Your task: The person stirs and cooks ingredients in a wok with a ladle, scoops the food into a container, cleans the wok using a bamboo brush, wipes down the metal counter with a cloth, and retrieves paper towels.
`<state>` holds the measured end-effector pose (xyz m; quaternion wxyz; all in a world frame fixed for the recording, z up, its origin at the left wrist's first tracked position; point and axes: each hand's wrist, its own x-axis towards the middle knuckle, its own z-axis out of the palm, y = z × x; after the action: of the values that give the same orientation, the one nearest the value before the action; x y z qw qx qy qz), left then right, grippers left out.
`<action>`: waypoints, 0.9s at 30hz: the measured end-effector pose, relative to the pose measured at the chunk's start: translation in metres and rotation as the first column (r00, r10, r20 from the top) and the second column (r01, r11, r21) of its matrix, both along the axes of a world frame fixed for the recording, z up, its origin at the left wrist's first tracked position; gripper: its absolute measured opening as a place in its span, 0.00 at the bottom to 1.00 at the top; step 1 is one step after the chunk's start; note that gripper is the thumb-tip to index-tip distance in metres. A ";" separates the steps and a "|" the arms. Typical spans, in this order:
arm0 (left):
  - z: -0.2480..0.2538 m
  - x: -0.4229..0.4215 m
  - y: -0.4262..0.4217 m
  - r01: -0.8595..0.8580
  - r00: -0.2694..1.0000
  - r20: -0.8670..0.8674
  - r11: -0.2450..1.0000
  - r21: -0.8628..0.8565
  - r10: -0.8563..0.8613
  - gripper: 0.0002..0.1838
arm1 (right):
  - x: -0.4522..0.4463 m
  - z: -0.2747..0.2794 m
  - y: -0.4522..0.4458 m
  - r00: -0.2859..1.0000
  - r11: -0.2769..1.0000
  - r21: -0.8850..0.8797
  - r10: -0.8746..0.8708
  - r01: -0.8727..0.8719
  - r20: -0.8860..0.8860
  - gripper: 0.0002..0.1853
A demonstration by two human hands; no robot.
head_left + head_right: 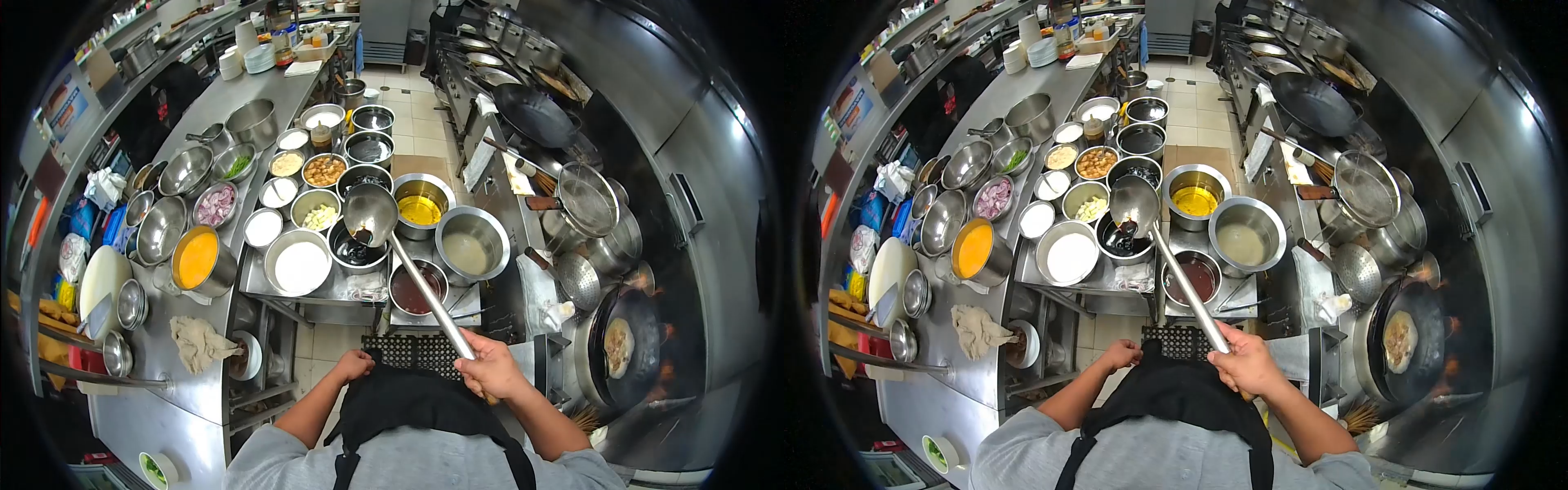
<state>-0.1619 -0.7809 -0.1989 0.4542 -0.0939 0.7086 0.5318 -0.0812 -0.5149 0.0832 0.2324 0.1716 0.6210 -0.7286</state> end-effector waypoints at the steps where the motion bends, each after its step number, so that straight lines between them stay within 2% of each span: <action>1: 0.002 0.001 0.002 0.002 1.000 -0.001 1.000 -0.005 -0.002 0.07 | 0.000 0.000 0.000 1.000 1.000 -0.008 0.000 0.000 -0.009 0.33; 6: 0.003 0.006 0.015 0.020 1.000 -0.009 1.000 0.010 -0.020 0.07 | 0.000 -0.006 0.007 1.000 0.996 -0.086 -0.006 0.004 -0.021 0.33; 8: 0.006 0.010 0.022 0.026 1.000 0.009 1.000 0.010 -0.026 0.07 | 0.001 -0.009 0.012 0.995 0.964 -0.253 -0.060 0.080 0.085 0.30; 9: 0.008 0.011 0.026 0.030 0.999 0.030 0.999 0.017 -0.030 0.08 | 0.003 -0.012 0.017 0.995 0.961 -0.261 -0.070 0.088 0.077 0.30; 11: 0.011 0.014 0.038 0.054 0.998 0.036 0.998 0.029 -0.055 0.08 | 0.010 -0.017 0.030 0.990 0.829 -0.545 -0.066 0.126 0.127 0.28; 12: 0.013 0.016 0.045 0.068 0.996 0.053 0.996 0.049 -0.071 0.08 | 0.018 -0.015 0.039 0.989 0.824 -0.549 -0.092 0.141 0.115 0.28; 14: 0.007 0.020 0.061 0.133 0.990 0.031 0.990 0.049 -0.135 0.08 | 0.042 -0.009 0.059 0.983 0.668 -0.722 -0.098 0.182 0.157 0.27; 16: -0.008 0.026 0.078 0.169 0.984 0.048 0.983 0.075 -0.173 0.07 | 0.078 0.000 0.082 0.974 0.624 -0.748 -0.176 0.223 0.144 0.27; 18: -0.014 0.033 0.096 0.273 0.960 0.037 0.957 0.100 -0.278 0.07 | 0.126 0.013 0.105 0.963 0.399 -0.893 -0.240 0.211 0.121 0.27; 20: -0.007 0.044 0.120 0.279 0.958 0.037 0.955 0.098 -0.284 0.06 | 0.178 0.024 0.126 0.910 0.367 -0.894 -0.403 0.257 0.097 0.28; 22: 0.008 0.050 0.147 0.396 0.914 0.051 0.912 0.105 -0.403 0.07 | 0.226 0.035 0.142 0.820 0.334 -0.893 -0.568 0.301 0.064 0.28; 24: 0.021 0.059 0.174 0.481 0.870 0.064 0.871 0.098 -0.488 0.08 | 0.265 0.044 0.159 0.704 0.400 -0.824 -0.710 0.402 -0.001 0.26; 26: 0.038 0.065 0.201 0.502 0.846 0.085 0.841 0.202 -0.526 0.08 | 0.292 0.043 0.179 0.522 0.401 -0.684 -0.852 0.609 -0.035 0.25; 27: 0.047 0.067 0.217 0.538 0.827 0.066 0.819 0.199 -0.559 0.08 | 0.298 0.043 0.190 0.457 0.435 -0.498 -0.886 0.750 -0.086 0.24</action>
<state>-0.0947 -0.5642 -0.1519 0.6365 0.1216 0.6281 0.4307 0.2166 -0.3253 0.1262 -0.2375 0.2783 0.3251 -0.8721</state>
